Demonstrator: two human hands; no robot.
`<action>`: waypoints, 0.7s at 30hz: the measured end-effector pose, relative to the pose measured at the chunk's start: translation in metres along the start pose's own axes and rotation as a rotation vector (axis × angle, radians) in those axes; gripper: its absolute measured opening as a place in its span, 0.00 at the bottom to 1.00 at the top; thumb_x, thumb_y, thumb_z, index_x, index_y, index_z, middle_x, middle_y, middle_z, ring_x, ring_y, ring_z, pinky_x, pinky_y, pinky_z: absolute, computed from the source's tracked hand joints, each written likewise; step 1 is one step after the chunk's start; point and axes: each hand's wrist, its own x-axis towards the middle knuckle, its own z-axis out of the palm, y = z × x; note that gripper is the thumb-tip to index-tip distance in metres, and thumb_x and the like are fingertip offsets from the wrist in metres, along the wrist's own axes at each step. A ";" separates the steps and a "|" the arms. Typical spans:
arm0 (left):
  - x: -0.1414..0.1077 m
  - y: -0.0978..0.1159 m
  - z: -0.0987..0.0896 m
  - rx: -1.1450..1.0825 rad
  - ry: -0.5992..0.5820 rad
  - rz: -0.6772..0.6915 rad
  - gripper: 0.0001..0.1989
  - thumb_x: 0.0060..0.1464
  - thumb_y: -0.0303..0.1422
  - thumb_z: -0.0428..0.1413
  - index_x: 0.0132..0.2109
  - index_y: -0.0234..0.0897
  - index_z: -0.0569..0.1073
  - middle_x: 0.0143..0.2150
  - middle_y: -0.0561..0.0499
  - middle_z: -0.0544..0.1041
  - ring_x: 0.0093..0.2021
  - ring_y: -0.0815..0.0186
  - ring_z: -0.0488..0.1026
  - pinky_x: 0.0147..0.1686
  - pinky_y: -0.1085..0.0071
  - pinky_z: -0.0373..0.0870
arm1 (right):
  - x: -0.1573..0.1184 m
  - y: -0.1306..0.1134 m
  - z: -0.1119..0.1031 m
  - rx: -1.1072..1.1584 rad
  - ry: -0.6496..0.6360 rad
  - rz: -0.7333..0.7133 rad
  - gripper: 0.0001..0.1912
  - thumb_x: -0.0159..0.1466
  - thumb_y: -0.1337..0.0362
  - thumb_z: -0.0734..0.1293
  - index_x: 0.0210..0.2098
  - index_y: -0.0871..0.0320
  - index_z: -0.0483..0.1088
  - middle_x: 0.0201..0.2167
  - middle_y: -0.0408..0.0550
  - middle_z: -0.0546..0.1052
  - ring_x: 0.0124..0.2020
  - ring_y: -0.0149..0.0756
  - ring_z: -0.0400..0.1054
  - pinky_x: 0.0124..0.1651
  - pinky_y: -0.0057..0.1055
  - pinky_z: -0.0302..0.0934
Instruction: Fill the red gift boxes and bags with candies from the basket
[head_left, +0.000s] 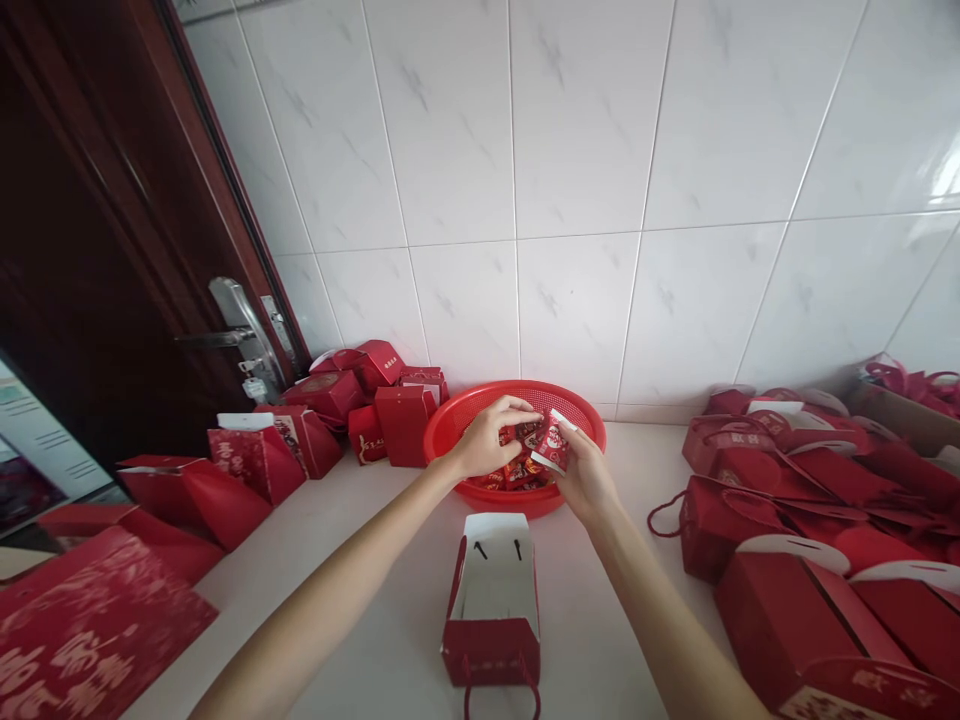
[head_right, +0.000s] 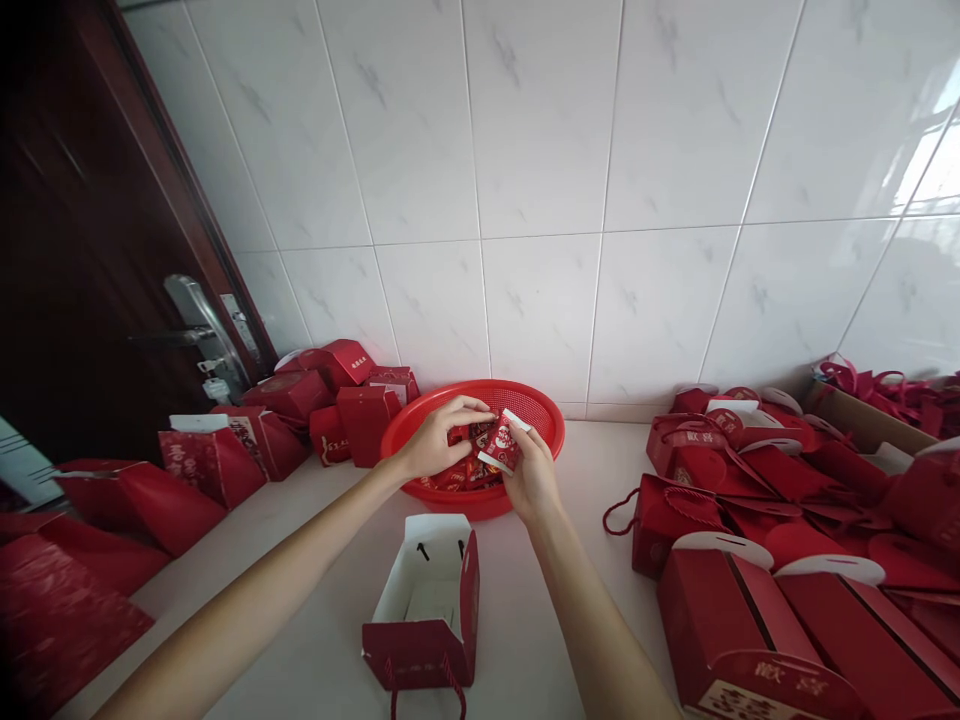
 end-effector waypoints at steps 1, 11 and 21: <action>0.000 0.002 -0.001 -0.047 -0.014 -0.002 0.29 0.46 0.18 0.53 0.54 0.42 0.79 0.56 0.46 0.75 0.57 0.59 0.73 0.57 0.61 0.72 | 0.000 0.000 0.000 0.001 0.001 -0.003 0.09 0.54 0.64 0.78 0.32 0.57 0.76 0.29 0.43 0.81 0.28 0.33 0.75 0.28 0.27 0.71; 0.003 -0.033 -0.016 -0.022 -0.447 -0.589 0.09 0.40 0.29 0.60 0.32 0.38 0.82 0.28 0.52 0.80 0.27 0.64 0.75 0.28 0.72 0.70 | -0.001 0.000 -0.001 0.010 0.033 -0.022 0.10 0.53 0.64 0.78 0.28 0.56 0.74 0.28 0.41 0.81 0.29 0.32 0.75 0.30 0.27 0.73; -0.002 -0.047 -0.001 0.044 -0.684 -0.680 0.07 0.27 0.28 0.66 0.20 0.42 0.79 0.20 0.54 0.77 0.19 0.65 0.68 0.23 0.71 0.62 | -0.003 0.000 0.001 0.022 0.048 -0.014 0.10 0.52 0.65 0.78 0.27 0.56 0.74 0.29 0.43 0.81 0.29 0.33 0.75 0.30 0.27 0.72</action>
